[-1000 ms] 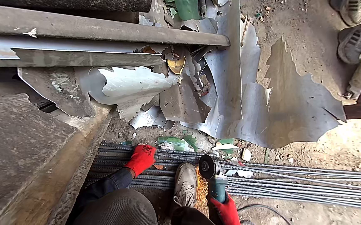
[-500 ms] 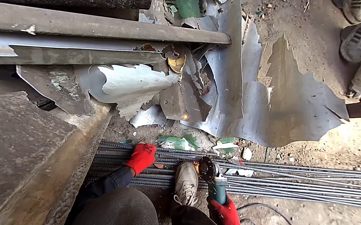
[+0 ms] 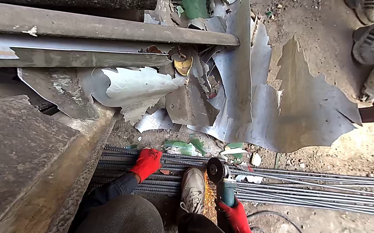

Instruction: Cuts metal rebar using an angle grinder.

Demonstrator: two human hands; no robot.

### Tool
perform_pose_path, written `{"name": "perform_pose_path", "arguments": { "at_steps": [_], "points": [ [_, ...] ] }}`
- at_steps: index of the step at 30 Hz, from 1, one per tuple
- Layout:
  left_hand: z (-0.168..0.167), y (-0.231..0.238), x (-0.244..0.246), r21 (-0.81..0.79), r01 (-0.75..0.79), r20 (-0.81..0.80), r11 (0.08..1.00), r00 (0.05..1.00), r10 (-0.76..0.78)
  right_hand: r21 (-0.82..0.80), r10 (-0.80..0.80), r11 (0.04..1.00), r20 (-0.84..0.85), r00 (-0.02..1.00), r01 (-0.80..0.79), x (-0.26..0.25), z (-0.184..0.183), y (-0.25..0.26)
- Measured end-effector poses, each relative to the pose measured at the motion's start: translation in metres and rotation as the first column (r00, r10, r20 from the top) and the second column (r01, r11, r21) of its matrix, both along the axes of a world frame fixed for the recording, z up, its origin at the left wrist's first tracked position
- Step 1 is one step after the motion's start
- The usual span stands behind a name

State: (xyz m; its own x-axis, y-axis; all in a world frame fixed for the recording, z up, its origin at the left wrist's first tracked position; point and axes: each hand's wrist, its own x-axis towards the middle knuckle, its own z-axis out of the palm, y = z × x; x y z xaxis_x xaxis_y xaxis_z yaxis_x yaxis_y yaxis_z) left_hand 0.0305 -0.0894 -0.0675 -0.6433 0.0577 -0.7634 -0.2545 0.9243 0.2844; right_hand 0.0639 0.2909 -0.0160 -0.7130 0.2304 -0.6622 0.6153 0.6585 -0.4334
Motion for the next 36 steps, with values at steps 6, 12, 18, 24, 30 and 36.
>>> {"name": "perform_pose_path", "arguments": {
  "at_steps": [6,12,18,24,30,36],
  "points": [
    [-0.001,0.001,0.002,-0.001,-0.004,-0.025,1.000,1.000,0.004,-0.017,-0.019,1.000,-0.010,1.000,0.019,0.004,0.001,-0.002],
    [-0.005,0.001,0.003,0.002,-0.016,-0.035,1.000,0.999,0.016,0.020,0.014,1.000,-0.003,1.000,-0.014,0.005,-0.001,0.003],
    [-0.002,0.001,0.001,-0.002,-0.002,0.001,1.000,1.000,0.002,0.012,0.017,1.000,-0.002,1.000,-0.017,0.007,-0.001,0.002],
    [-0.003,0.001,0.001,-0.005,-0.005,-0.010,1.000,1.000,0.005,-0.009,-0.004,1.000,0.010,1.000,0.004,0.008,-0.002,0.005],
    [-0.004,0.002,0.002,-0.008,-0.007,-0.031,1.000,0.999,0.007,0.031,0.036,0.999,0.020,0.999,-0.037,0.015,-0.003,0.011],
    [0.000,0.001,-0.001,-0.008,-0.006,0.004,1.000,1.000,0.006,0.022,0.016,1.000,0.058,0.998,-0.017,0.018,-0.001,0.012]
  ]
}}
